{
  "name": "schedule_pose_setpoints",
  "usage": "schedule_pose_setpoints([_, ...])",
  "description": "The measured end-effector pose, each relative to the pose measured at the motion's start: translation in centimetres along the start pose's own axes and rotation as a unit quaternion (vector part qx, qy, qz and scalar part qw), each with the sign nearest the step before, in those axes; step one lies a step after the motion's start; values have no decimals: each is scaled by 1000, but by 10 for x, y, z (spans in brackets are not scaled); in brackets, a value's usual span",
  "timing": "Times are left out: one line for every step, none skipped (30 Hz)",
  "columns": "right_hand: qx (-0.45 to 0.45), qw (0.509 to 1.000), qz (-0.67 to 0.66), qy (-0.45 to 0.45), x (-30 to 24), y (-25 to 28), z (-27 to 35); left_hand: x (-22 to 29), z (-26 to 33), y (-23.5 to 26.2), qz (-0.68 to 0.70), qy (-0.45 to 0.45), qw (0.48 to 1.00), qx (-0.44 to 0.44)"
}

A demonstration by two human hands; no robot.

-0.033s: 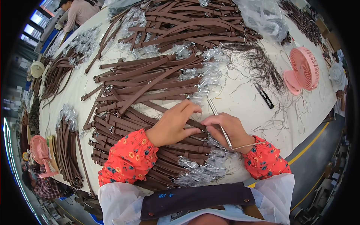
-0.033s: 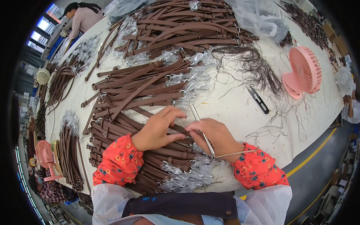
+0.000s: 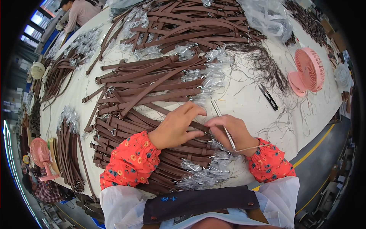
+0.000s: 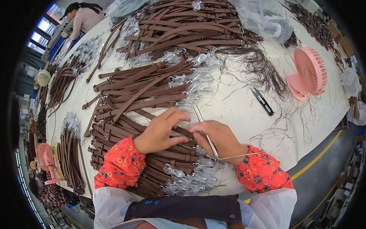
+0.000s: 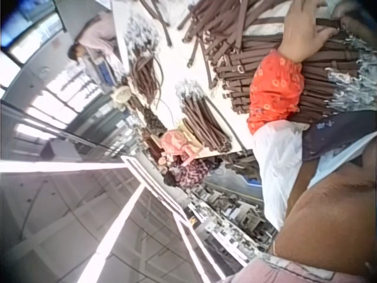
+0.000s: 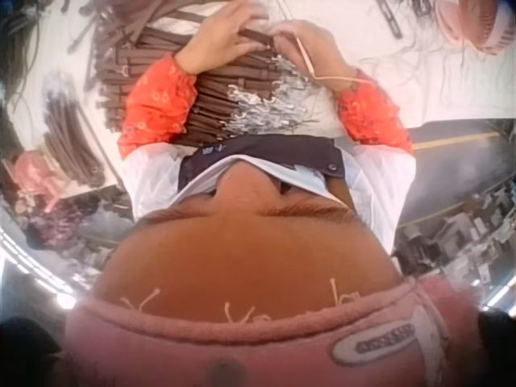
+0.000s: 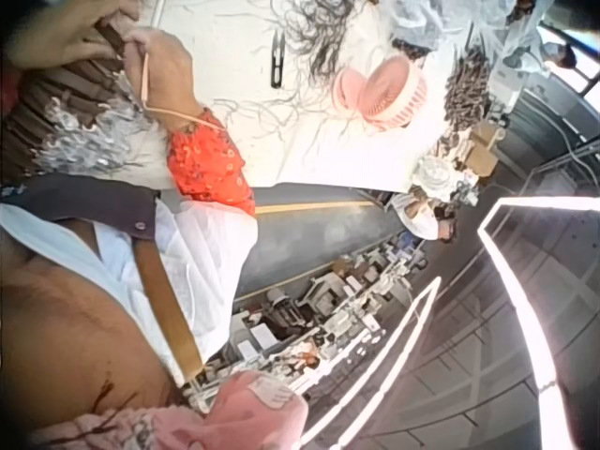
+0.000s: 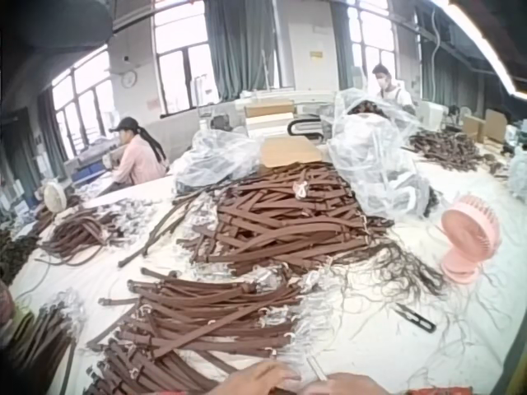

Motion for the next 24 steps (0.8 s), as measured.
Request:
schedule_pose_setpoints([5, 1000, -2, -11, 1, 1, 0, 2, -1, 2, -5, -2, 1000, 18])
schedule_pose_setpoints([-1, 999, -8, -40, 2, 2, 0, 3, 0, 0, -31, -33, 999, 6])
schedule_pose_setpoints([-6, 998, -13, -69, 2, 3, -1, 3, 1, -1, -56, -65, 996, -6])
schedule_pose_setpoints([-11, 995, -19, -98, 4, 4, -1, 4, 2, -3, -81, -97, 992, -17])
schedule_pose_setpoints([-7, 997, -13, -82, 3, 5, -1, 3, 2, -3, -83, -92, 992, -11])
schedule_pose_setpoints([-3, 998, -7, -67, 5, 5, 0, 2, 3, -3, -85, -87, 993, -5])
schedule_pose_setpoints([1, 999, -2, -51, 5, 5, 1, 0, 3, -3, -87, -82, 993, 1])
schedule_pose_setpoints([6, 998, -20, -63, 8, 5, 2, -3, 3, -3, -76, -72, 994, -6])
schedule_pose_setpoints([11, 996, -39, -75, 10, 6, 3, -6, 3, -3, -65, -61, 996, -13])
schedule_pose_setpoints([15, 994, -57, -87, 11, 6, 4, -8, 2, -3, -53, -50, 997, -20])
schedule_pose_setpoints([24, 991, -87, -98, 11, 6, 5, -10, 2, -4, -36, -18, 999, -34])
schedule_pose_setpoints([34, 987, -117, -109, 10, 7, 6, -9, 1, -2, -18, 14, 999, -49])
schedule_pose_setpoints([44, 981, -146, -120, 11, 8, 7, -9, 0, -2, 1, 46, 997, -63])
schedule_pose_setpoints([51, 977, -175, -114, 11, 9, 7, -4, -2, -1, -17, 10, 999, -46])
schedule_pose_setpoints([57, 971, -204, -106, 12, 10, 7, 1, -3, 0, -35, -26, 999, -29])
schedule_pose_setpoints([62, 965, -234, -98, 12, 11, 6, 6, -3, 2, -53, -61, 997, -11])
schedule_pose_setpoints([67, 957, -259, -110, 13, 11, 7, 6, -1, 0, -78, -89, 993, 0])
schedule_pose_setpoints([71, 948, -284, -122, 14, 10, 7, 5, 1, -3, -101, -117, 988, 12])
schedule_pose_setpoints([75, 939, -308, -134, 15, 10, 7, 6, 3, -5, -125, -144, 981, 24])
schedule_pose_setpoints([77, 935, -313, -148, 16, 9, 7, 5, 6, -7, -145, -157, 976, 27])
schedule_pose_setpoints([79, 931, -318, -162, 17, 9, 7, 9, 6, -7, -166, -170, 971, 29])
schedule_pose_setpoints([81, 926, -324, -177, 18, 8, 8, 12, 6, -7, -186, -183, 965, 31])
schedule_pose_setpoints([86, 925, -323, -180, 19, 9, 8, 12, 4, -7, -181, -178, 967, 28])
schedule_pose_setpoints([90, 925, -322, -183, 18, 9, 8, 12, 3, -6, -178, -172, 969, 26])
Point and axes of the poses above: each hand's wrist, its own z-axis away from the middle knuckle, its own y-axis out of the back of the hand, x = y × z, the point moved 6 cm from there along -z, towards the middle knuckle, and after that the axes turned 12 degrees about -z, right-handed, at the moved point
